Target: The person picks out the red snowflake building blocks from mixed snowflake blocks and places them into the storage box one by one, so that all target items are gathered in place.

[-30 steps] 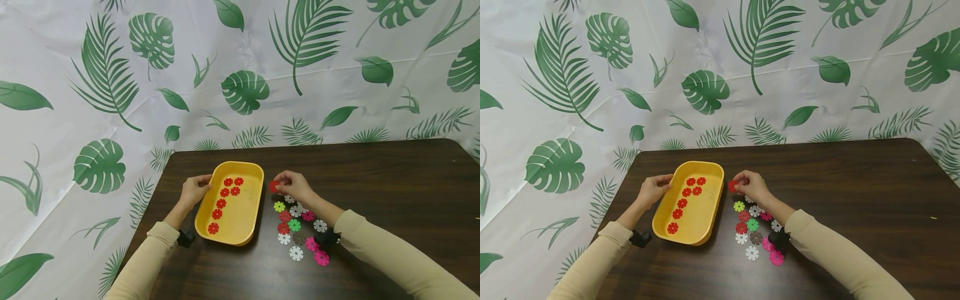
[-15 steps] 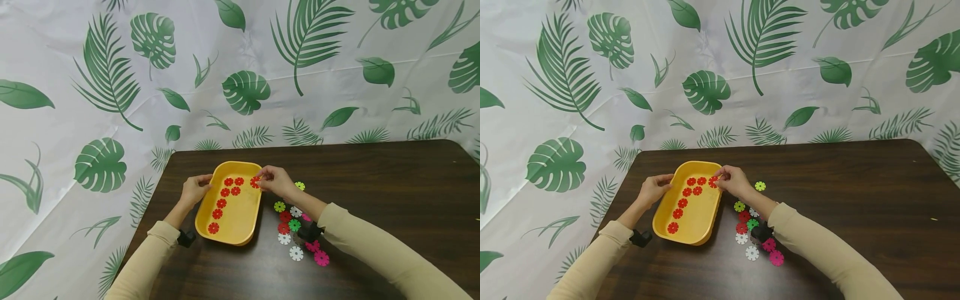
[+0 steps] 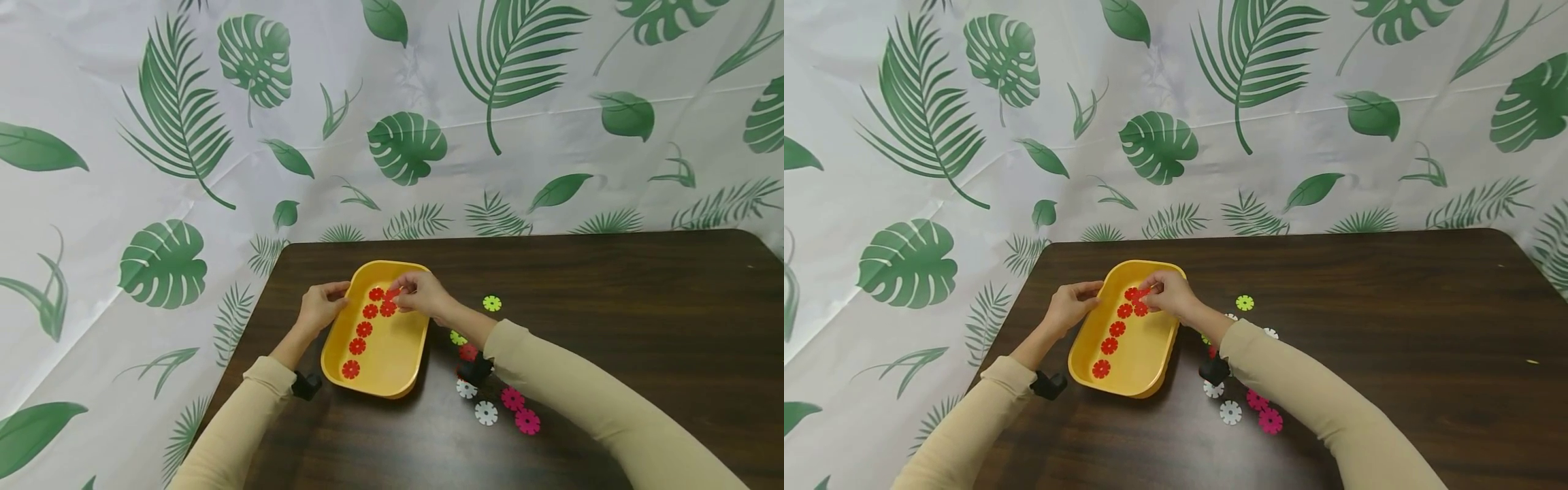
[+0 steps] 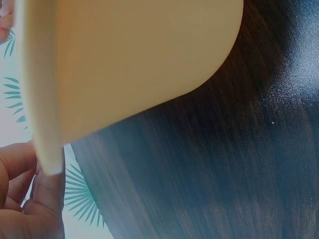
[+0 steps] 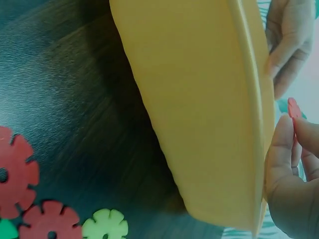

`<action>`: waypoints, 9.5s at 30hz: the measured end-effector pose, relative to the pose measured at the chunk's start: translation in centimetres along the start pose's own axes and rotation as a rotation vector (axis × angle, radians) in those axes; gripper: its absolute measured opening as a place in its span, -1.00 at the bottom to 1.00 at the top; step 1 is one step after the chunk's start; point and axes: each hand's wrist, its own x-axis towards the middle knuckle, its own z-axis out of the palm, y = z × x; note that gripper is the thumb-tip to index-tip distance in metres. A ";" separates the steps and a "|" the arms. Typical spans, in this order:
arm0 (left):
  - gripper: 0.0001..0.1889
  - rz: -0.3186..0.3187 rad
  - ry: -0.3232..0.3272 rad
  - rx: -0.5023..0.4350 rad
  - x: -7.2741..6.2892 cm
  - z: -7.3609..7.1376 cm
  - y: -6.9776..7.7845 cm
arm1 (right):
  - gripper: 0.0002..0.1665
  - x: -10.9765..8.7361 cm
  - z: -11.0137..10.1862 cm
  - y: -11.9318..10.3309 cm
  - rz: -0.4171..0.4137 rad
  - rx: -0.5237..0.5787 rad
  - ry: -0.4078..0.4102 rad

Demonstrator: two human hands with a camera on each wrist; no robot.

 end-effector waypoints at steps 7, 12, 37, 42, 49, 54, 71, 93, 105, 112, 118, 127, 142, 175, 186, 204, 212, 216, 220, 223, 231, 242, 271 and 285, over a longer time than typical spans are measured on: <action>-0.63 -0.012 -0.021 0.002 0.1 0.0 -0.2 | -0.82 1.3 1.8 0.3 0.006 -0.099 -0.027; -0.62 -0.009 -0.018 0.004 0.1 0.0 -0.1 | -0.82 1.8 2.9 0.6 0.063 -0.208 -0.020; -0.63 -0.034 -0.013 -0.010 0.0 0.0 0.1 | -0.89 2.4 4.8 1.7 0.068 -0.560 0.006; -0.62 -0.037 -0.014 -0.013 0.0 0.0 0.0 | -0.89 2.5 4.9 1.7 0.041 -0.592 0.001; -0.63 -0.041 -0.014 -0.019 0.0 -0.1 0.0 | -0.90 2.4 5.1 1.6 0.048 -0.602 0.006; -0.63 -0.043 -0.017 -0.022 0.0 -0.1 0.0 | -0.90 2.5 5.1 1.6 0.062 -0.595 0.027; -0.63 -0.032 -0.009 -0.008 0.0 0.3 -0.1 | -0.88 2.3 5.1 1.8 0.081 -0.597 0.058; -0.62 -0.035 -0.005 -0.003 -0.1 0.2 -0.1 | -0.91 0.5 1.2 -0.6 -0.019 -0.155 0.070; -0.63 -0.031 -0.002 0.000 0.0 0.3 -0.2 | -0.84 -1.7 -2.1 0.0 0.025 0.021 0.137; -0.62 -0.038 -0.012 -0.008 0.0 0.3 -0.2 | -0.80 -3.1 -3.9 1.1 0.037 0.068 0.163; -0.63 -0.032 -0.007 -0.002 0.0 0.2 -0.1 | -0.78 -4.6 -5.2 2.7 0.047 0.060 0.184; -0.63 -0.032 -0.006 -0.002 0.1 0.2 0.0 | -0.75 -6.8 -6.6 5.2 0.079 0.008 0.178; -0.63 -0.034 -0.003 -0.002 0.1 0.1 0.0 | -0.75 -9.2 -6.5 7.1 0.024 -0.177 0.121; -0.64 -0.024 0.005 0.009 -0.1 0.2 0.0 | -0.80 -9.8 -5.5 8.5 -0.235 -0.640 0.158; -0.64 -0.025 0.011 0.031 -0.1 0.2 -0.1 | -0.83 -9.7 -5.5 8.3 -0.220 -0.655 0.137; -0.64 -0.026 -0.001 0.018 -0.1 0.3 -0.1 | -0.78 -9.9 -5.1 8.6 -0.206 -0.625 0.156; -0.63 -0.018 -0.005 0.014 -0.1 0.3 -0.1 | -0.75 -10.2 -5.0 8.8 -0.241 -0.622 0.184; -0.63 -0.019 -0.008 0.013 -0.1 0.3 -0.1 | -0.75 -10.2 -5.0 8.9 -0.256 -0.604 0.194; -0.63 -0.019 -0.010 0.010 -0.1 0.3 -0.1 | -0.78 -10.2 -5.3 8.9 -0.255 -0.571 0.206; -0.63 -0.018 -0.009 0.010 -0.1 0.3 -0.2 | -0.80 -10.1 -5.7 8.8 -0.232 -0.526 0.206; -0.64 -0.015 -0.002 0.016 0.0 0.3 -0.2 | -0.84 -9.6 -6.7 7.1 -0.083 -0.261 0.151; -0.64 -0.014 0.000 0.010 -0.1 0.1 -0.2 | -0.76 -7.9 -6.0 3.9 -0.030 -0.078 0.075; -0.63 -0.009 0.001 0.016 0.1 0.1 -0.1 | -0.85 -1.4 2.7 0.2 -0.079 -0.129 -0.078; -0.64 -0.013 0.001 0.012 0.0 0.0 -0.1 | -0.90 0.0 5.2 1.0 0.048 -0.371 -0.122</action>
